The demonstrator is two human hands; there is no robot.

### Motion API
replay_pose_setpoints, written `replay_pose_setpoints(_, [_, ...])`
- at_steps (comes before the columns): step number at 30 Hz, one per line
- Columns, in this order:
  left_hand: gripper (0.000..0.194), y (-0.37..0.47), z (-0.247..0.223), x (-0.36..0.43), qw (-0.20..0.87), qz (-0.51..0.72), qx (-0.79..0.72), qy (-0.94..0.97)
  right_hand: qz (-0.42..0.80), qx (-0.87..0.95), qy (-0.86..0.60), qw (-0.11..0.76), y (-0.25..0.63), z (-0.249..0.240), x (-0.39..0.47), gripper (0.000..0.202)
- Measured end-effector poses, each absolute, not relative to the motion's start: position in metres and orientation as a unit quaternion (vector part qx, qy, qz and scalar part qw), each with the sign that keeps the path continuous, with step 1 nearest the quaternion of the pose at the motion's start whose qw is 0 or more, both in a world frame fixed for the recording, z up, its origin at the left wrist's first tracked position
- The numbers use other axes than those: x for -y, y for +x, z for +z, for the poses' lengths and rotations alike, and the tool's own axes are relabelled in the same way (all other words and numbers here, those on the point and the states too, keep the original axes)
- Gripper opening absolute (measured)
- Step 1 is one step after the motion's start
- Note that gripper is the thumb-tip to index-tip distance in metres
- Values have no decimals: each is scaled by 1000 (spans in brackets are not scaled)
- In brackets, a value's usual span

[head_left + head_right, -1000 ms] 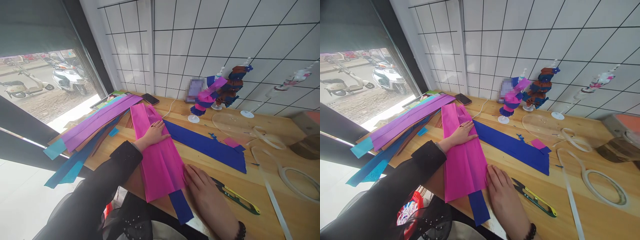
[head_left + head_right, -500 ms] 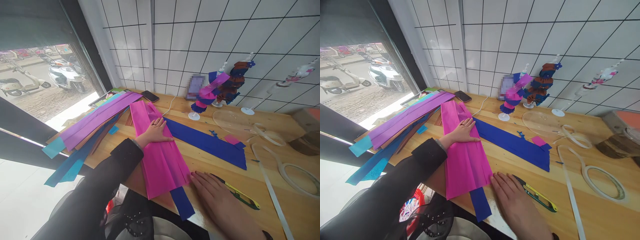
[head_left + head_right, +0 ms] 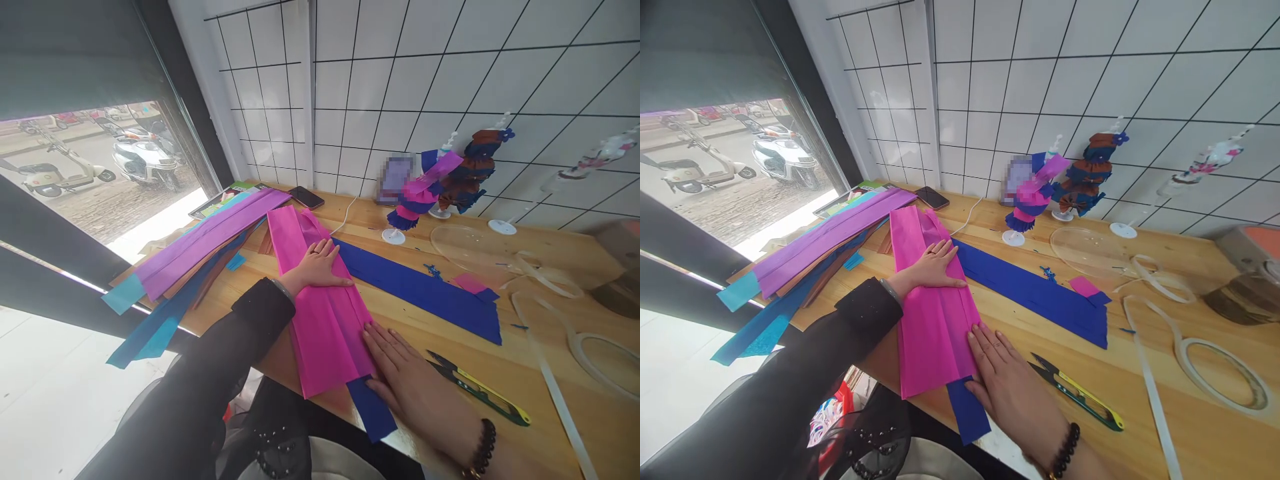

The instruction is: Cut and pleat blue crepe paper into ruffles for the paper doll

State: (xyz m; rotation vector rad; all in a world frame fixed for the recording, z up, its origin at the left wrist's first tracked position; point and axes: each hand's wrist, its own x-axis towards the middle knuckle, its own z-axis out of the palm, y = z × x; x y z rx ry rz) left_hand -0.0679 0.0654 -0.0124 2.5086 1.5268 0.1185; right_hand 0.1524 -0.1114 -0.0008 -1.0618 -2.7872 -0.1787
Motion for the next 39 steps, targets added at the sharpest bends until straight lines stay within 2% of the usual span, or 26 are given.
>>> replay_pose_setpoints(9, [105, -55, -8, -65, 116, 12, -534, 837, -73, 921, -371, 92, 172, 6, 132, 56])
replay_pose_setpoints(15, [108, -50, -7, -64, 127, -5, -544, 829, -8, 857, -493, 148, 178, 10, 135, 42])
replay_pose_setpoints(21, [103, -50, -6, -61, 112, -11, -541, 833, -14, 846, -503, 179, 165, 3, 127, 39])
replay_pose_setpoints(27, [96, -48, -2, -49, 74, 17, -526, 847, -49, 859, -489, 145, 158, -10, 126, 30])
replay_pose_setpoints(33, [86, -40, 6, -33, 57, 42, -502, 862, -66, 875, -463, 124, 164, -11, 130, 31])
replay_pose_setpoints(39, [98, -40, 2, -28, 103, 28, -498, 861, -59, 874, -471, 107, 164, -7, 133, 32])
